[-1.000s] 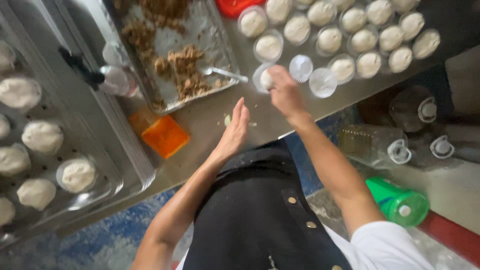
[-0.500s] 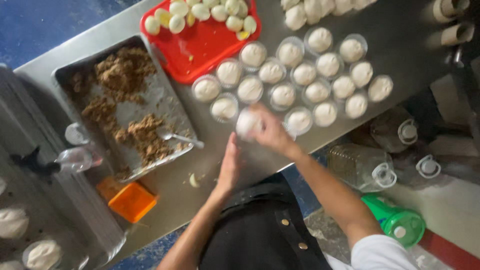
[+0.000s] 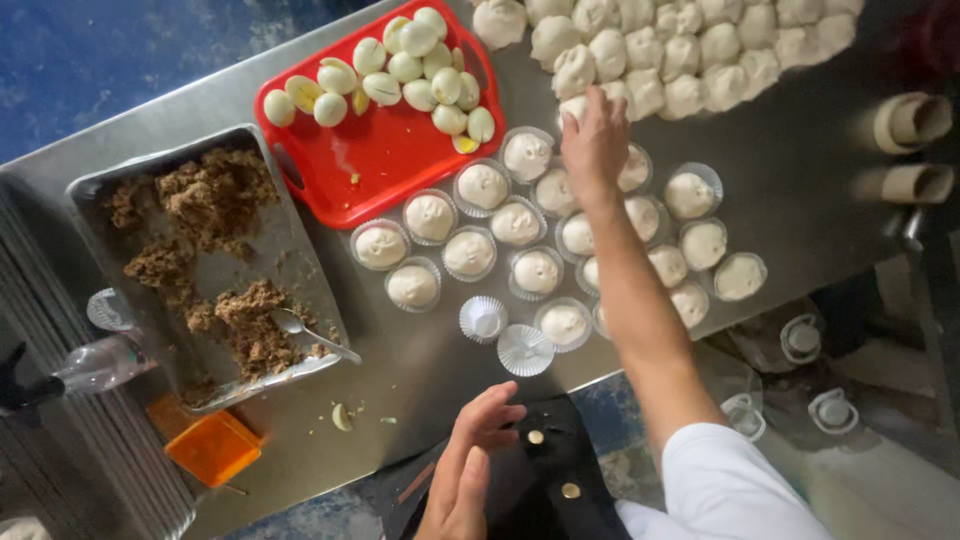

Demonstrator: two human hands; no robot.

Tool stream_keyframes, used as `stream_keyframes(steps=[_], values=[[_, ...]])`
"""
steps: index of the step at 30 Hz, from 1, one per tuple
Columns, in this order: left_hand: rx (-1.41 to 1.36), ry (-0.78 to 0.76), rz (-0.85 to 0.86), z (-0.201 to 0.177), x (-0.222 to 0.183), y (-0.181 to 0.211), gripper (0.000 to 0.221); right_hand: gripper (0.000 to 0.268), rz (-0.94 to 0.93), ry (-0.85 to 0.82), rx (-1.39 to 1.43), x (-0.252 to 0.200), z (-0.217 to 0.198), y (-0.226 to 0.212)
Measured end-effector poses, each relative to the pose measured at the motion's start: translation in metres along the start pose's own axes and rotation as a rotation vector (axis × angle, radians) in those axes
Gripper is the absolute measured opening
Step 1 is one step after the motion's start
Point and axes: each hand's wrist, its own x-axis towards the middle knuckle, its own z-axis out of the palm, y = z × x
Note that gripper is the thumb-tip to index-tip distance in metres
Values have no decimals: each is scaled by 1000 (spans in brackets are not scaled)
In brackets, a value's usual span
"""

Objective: The person prepares steamed buns by hand, placing fillings and egg slices into flattened dough discs and sealing them.

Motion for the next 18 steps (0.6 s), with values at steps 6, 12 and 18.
stream_keyframes(steps=[6,12,18], values=[[116,-74,-75,6,37,1,50,47,-16,34,32,22,-11,1],[186,13,-206,4,52,-12,45,35,-213,10,374,96,64,-14],[255,65,-89,1,46,-28,41,54,-135,126,229,137,129,-72]])
